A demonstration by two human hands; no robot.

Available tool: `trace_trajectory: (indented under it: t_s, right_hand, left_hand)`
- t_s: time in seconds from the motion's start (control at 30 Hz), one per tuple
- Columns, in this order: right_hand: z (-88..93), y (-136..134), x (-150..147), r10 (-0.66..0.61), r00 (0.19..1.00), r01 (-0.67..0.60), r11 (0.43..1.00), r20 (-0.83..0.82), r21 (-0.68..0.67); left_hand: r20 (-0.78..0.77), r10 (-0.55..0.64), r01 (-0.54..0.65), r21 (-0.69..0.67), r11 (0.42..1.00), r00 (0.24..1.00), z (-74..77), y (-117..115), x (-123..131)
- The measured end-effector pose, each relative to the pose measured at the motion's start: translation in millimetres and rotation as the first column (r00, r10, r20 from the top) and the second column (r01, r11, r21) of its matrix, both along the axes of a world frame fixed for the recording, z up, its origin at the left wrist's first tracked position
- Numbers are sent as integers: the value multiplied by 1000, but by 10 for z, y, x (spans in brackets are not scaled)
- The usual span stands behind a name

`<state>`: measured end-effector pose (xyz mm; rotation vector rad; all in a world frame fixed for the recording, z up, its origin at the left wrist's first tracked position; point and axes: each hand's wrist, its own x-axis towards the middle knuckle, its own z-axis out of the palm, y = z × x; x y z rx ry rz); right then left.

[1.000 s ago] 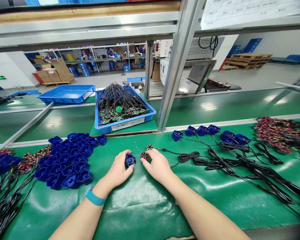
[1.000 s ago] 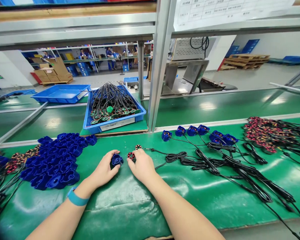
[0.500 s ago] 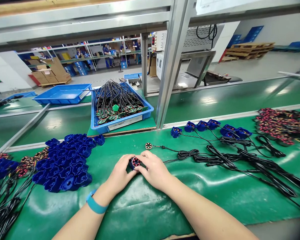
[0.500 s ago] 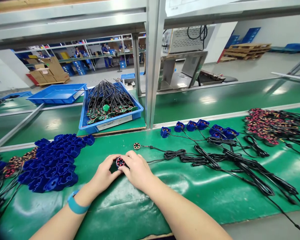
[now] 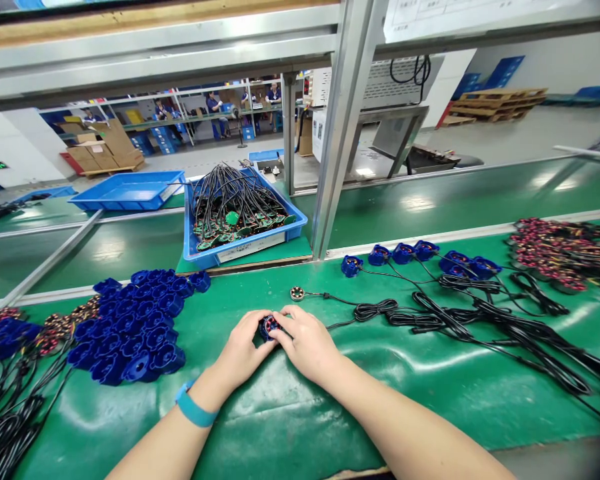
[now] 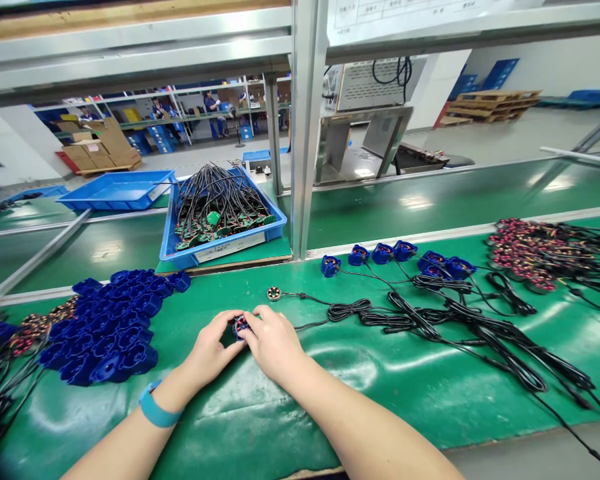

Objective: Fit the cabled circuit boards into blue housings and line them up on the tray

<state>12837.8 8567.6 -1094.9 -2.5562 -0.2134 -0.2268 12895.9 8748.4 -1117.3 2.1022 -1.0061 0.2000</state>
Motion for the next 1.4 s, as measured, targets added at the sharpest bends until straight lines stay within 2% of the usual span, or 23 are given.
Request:
trace_trajectory:
  t_s: [0.07, 0.17, 0.3, 0.43, 0.63, 0.87, 1.17, 1.4]
  right_hand:
    - [-25, 23, 17, -25, 1000, 24, 998, -7, -65]
    - [-10, -8, 39, 33, 999, -32, 996, 6, -85]
    - [55, -121, 33, 101, 995, -101, 995, -12, 14]
    - [90, -173, -3, 121, 992, -123, 990, 25, 76]
    - [99, -165, -25, 260, 963, -257, 965, 71, -57]
    - [99, -142, -43, 264, 964, -256, 954, 35, -154]
    - [130, -142, -58, 268, 963, -263, 945, 2, -195]
    - [183, -37, -61, 201, 975, -219, 942, -95, -253]
  left_hand:
    - [4, 2, -2, 13, 1000, 1000, -19, 6, 18]
    - [-36, 4, -2, 48, 999, 999, -55, 21, 32]
    - [-147, -15, 28, 85, 996, 989, -75, 22, 15]
    - [-239, 0, 12, 51, 999, 971, -63, 11, 3]
    - [-327, -8, 9, 2, 1000, 945, -27, 6, -19]
    - [-326, -12, 18, 16, 1000, 945, -23, 3, -4]
    - [-335, -21, 33, 32, 999, 942, -31, 18, -5]
    - [-315, -25, 39, 37, 999, 949, -54, 9, -15]
